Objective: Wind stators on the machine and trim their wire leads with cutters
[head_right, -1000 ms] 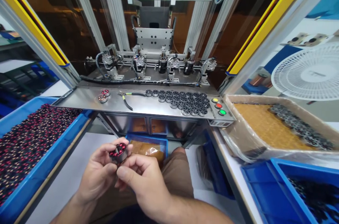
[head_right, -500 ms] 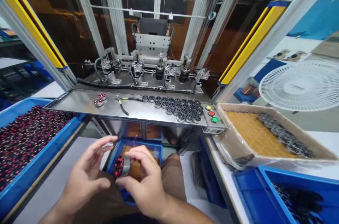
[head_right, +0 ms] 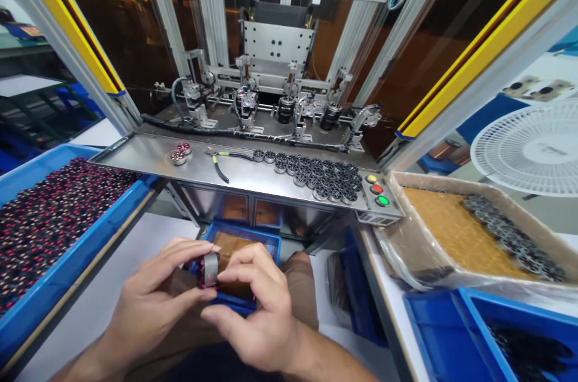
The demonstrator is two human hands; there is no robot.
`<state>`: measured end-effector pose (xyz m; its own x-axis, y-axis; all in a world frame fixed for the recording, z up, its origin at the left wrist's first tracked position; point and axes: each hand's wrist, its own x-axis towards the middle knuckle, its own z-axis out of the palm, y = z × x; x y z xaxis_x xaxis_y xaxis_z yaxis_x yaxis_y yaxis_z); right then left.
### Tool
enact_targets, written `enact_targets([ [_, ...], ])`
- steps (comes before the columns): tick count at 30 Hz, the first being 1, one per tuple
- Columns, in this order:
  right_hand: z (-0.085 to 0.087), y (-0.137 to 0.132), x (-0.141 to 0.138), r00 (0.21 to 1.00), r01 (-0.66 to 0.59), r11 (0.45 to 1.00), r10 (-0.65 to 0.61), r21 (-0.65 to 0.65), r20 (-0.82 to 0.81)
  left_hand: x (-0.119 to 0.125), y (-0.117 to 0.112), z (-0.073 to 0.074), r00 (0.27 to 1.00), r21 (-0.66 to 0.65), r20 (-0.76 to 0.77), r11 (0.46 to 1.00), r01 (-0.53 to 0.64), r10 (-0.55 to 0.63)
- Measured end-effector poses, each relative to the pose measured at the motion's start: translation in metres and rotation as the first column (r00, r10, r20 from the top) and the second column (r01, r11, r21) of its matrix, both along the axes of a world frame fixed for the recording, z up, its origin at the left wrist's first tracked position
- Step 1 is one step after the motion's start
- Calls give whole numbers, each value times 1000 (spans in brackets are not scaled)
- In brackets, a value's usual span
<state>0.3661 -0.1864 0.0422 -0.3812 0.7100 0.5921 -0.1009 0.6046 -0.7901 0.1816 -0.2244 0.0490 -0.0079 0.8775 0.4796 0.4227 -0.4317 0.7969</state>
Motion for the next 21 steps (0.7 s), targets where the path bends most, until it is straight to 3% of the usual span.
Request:
enact_targets([
  [3,7,-1,-3,1000,25,997,-24,-73,20,0,-2,-4,1000,-10,15,1000,1,-1],
  [7,15,-3,-4,999,33,969,-26,-244,30,3,-5,-8,969,-176,237,978,116,-72],
  [9,16,-2,-3,999,12,954,0,-300,40,3,-5,-9,944,-180,311,968,174,-111],
  [11,15,2,3,998,-16,932,37,-362,50,2,-6,-10,956,-127,265,978,168,-130],
  [14,16,10,17,995,-11,895,55,-447,87,-2,-6,-8,992,-4,56,993,117,-116],
  [16,22,14,26,992,52,914,-1,-403,126,-3,-5,-4,991,96,-103,991,95,-85],
  [18,30,12,29,984,74,960,-27,-270,174,-3,-5,1,971,183,-235,979,88,-43],
  [21,42,5,21,946,-8,999,25,-54,322,0,-4,5,935,231,-354,967,110,-22],
])
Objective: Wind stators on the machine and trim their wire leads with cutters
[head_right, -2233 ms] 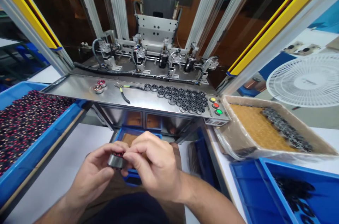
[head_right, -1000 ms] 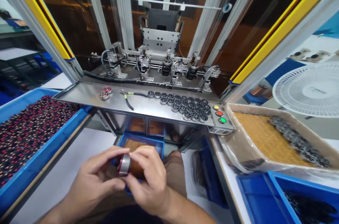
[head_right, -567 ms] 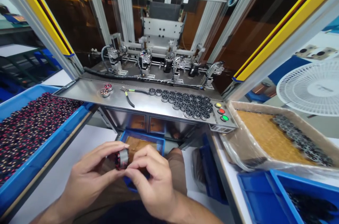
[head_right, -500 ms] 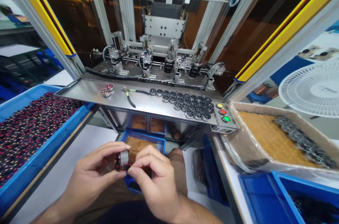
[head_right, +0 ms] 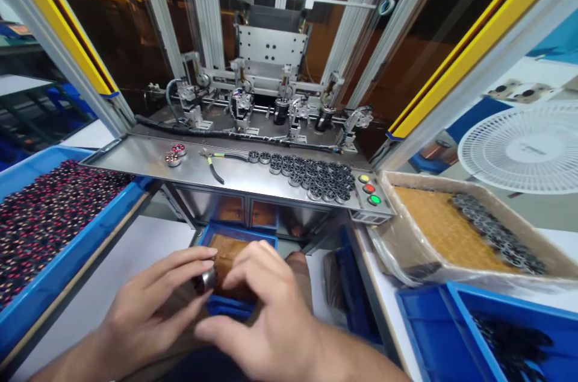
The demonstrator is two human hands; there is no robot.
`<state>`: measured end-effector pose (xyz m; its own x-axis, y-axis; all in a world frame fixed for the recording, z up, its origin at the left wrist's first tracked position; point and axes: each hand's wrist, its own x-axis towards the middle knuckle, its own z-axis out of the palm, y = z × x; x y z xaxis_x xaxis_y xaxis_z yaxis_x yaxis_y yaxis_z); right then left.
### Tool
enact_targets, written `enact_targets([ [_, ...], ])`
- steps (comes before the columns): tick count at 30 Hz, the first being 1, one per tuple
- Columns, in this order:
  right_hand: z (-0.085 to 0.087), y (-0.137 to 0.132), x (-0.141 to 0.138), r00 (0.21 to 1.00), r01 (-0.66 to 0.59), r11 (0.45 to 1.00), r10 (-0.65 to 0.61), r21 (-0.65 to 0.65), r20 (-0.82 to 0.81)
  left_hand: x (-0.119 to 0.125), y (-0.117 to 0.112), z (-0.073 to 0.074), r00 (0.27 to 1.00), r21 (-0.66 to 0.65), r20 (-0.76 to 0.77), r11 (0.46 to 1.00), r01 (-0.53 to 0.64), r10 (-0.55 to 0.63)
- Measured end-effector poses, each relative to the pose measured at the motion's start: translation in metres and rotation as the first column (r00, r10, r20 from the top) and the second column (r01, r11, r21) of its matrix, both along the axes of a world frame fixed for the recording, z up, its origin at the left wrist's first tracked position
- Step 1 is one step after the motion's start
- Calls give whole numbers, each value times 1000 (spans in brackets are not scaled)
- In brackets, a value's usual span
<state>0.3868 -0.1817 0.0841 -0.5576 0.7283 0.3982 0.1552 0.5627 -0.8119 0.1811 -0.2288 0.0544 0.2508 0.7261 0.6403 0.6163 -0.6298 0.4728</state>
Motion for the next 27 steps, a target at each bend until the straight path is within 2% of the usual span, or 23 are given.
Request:
enact_targets([
  [2,5,-1,-7,995,-47,991,34,126,97,0,-1,1,999,-23,-33,1000,15,-16],
  [4,9,3,-11,985,-94,956,49,278,164,-5,-4,2,999,-86,-14,995,39,-40],
  [5,12,7,-11,975,-149,919,75,366,210,-8,-5,2,998,-138,10,989,58,-58],
  [7,18,17,-10,931,-301,801,129,517,341,-17,-9,2,992,-247,71,962,115,-100],
  [9,25,24,-9,871,-441,679,166,587,463,-25,-14,3,983,-335,126,928,166,-131],
  [10,27,27,-9,842,-493,639,181,591,508,-29,-16,4,980,-361,152,915,178,-130],
  [12,29,30,-9,806,-544,613,194,573,559,-35,-19,4,971,-376,212,909,181,-106],
  [14,28,36,-11,784,-558,632,191,537,591,-39,-21,1,954,-364,294,916,168,-58],
  [16,23,52,-18,786,-524,688,164,502,596,-42,-22,-4,921,-356,389,922,154,-4],
  [18,17,79,-33,810,-414,783,83,465,581,-44,-23,-11,853,-373,514,920,121,96],
  [20,9,116,-57,819,-225,871,-73,437,569,-44,-22,-18,734,-409,644,908,91,216],
  [22,-2,155,-86,799,-84,888,-211,452,563,-44,-21,-23,626,-424,728,901,89,281],
  [23,-8,172,-100,782,-44,891,-250,452,571,-44,-21,-24,599,-422,747,902,90,290],
  [25,-22,197,-125,743,-9,899,-288,439,605,-46,-22,-25,587,-412,756,907,84,289],
  [27,-33,210,-142,700,1,909,-298,417,649,-48,-23,-24,567,-409,763,911,48,313],
])
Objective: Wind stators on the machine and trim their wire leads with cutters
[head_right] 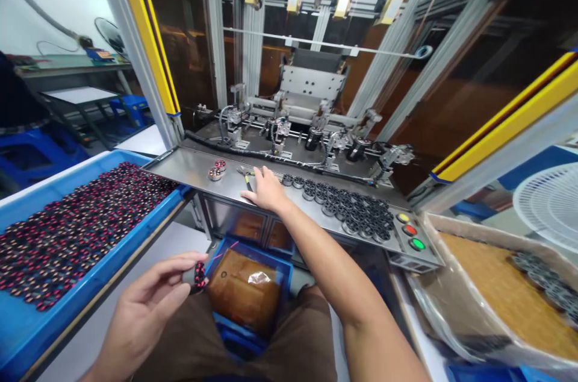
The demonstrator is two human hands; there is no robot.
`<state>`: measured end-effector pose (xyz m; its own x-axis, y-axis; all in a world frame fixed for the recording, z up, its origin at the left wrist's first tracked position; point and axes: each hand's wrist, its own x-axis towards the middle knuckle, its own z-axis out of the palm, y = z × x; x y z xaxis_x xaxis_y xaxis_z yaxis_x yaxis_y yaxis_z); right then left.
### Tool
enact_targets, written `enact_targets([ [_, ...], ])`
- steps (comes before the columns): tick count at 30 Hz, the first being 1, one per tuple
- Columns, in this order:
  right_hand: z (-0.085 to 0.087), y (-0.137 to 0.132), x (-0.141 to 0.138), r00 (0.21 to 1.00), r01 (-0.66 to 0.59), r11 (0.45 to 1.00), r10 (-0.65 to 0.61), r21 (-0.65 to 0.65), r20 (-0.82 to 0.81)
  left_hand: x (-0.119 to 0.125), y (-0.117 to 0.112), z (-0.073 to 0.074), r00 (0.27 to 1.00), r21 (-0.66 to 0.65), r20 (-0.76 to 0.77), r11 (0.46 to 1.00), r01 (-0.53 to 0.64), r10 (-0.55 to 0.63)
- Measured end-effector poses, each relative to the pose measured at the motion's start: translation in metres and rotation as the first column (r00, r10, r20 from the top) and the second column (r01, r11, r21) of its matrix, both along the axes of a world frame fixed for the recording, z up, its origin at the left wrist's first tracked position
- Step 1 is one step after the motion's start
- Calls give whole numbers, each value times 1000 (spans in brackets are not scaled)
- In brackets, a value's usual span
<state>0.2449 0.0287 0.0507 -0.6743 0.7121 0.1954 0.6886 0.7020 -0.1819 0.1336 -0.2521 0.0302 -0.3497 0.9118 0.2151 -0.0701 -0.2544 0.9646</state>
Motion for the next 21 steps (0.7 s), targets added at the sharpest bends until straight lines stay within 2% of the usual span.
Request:
enact_targets([
  [3,-11,4,-10,999,22,999,-21,-34,50,-3,-1,0,994,-10,54,996,-90,91],
  [7,-13,5,-6,1000,21,996,-21,-89,9,-6,1,-4,982,-31,108,988,-152,155],
  [11,-5,10,6,987,-20,981,-11,-191,-161,-3,3,-4,979,-33,159,992,-125,129],
  [14,4,1,27,933,-97,951,-16,-294,-361,2,3,-2,975,-31,198,995,-92,96],
  [17,0,-40,61,833,-215,896,-39,-389,-551,4,4,0,974,-60,212,996,-67,79],
  [19,-15,-86,87,776,-298,850,-49,-434,-629,6,6,1,972,-73,233,997,-24,41],
  [21,-36,-139,111,733,-373,792,-67,-483,-676,8,9,3,966,-66,259,997,38,-20],
])
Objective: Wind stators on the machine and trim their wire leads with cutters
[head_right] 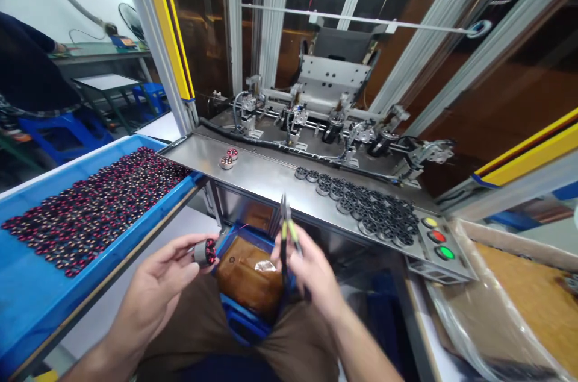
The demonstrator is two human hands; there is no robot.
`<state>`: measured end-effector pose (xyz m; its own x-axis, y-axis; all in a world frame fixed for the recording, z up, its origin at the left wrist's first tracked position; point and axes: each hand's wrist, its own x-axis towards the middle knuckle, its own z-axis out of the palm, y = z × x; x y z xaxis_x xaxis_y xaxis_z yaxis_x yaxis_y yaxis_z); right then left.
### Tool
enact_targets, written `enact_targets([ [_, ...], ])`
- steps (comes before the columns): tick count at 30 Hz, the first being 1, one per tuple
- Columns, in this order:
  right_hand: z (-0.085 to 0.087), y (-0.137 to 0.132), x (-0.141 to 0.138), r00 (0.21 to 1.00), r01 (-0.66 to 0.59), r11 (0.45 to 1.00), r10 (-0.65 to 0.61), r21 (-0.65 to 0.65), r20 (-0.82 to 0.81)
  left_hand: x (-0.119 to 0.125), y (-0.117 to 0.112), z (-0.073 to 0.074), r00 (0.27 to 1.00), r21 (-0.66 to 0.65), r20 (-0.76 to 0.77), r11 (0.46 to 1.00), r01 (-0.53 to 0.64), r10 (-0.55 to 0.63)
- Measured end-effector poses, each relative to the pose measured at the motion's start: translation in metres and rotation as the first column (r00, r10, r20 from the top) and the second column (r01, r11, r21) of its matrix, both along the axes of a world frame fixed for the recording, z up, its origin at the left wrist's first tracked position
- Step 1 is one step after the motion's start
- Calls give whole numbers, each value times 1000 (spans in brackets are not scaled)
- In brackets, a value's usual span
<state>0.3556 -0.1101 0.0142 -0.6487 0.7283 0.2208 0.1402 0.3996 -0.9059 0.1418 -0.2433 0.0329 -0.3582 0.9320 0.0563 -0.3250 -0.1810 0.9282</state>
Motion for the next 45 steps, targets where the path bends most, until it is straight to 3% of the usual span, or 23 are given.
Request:
enact_targets([
  [2,-22,-50,17,992,-27,982,4,-185,-125,5,3,1,999,0,-2,999,48,-48],
  [3,-31,-71,22,991,-14,979,-13,-205,-130,8,4,2,998,-5,-20,998,64,-64],
  [5,-41,-99,28,992,14,993,-29,-117,-127,15,6,3,994,-14,-66,996,85,-85],
  [7,-39,-110,30,995,27,999,-22,47,-93,22,8,4,990,-14,-98,995,97,-98],
  [10,-24,-106,28,998,7,984,5,179,-66,30,8,5,986,-12,-109,992,127,-128],
  [14,-3,-97,19,995,4,985,14,175,-103,34,4,7,981,-8,-132,989,144,-144],
  [17,2,-96,12,992,-1,985,23,171,-126,33,1,11,981,-9,-137,991,135,-135],
  [28,-8,-96,14,995,-20,975,42,220,-95,31,-2,8,971,-51,-197,991,126,-133],
  [32,-15,-98,18,998,-27,975,40,220,-55,30,-1,4,973,-4,-179,989,150,-148],
  [45,-10,-92,8,984,-56,972,92,228,-150,29,-8,4,936,119,-351,992,28,16],
])
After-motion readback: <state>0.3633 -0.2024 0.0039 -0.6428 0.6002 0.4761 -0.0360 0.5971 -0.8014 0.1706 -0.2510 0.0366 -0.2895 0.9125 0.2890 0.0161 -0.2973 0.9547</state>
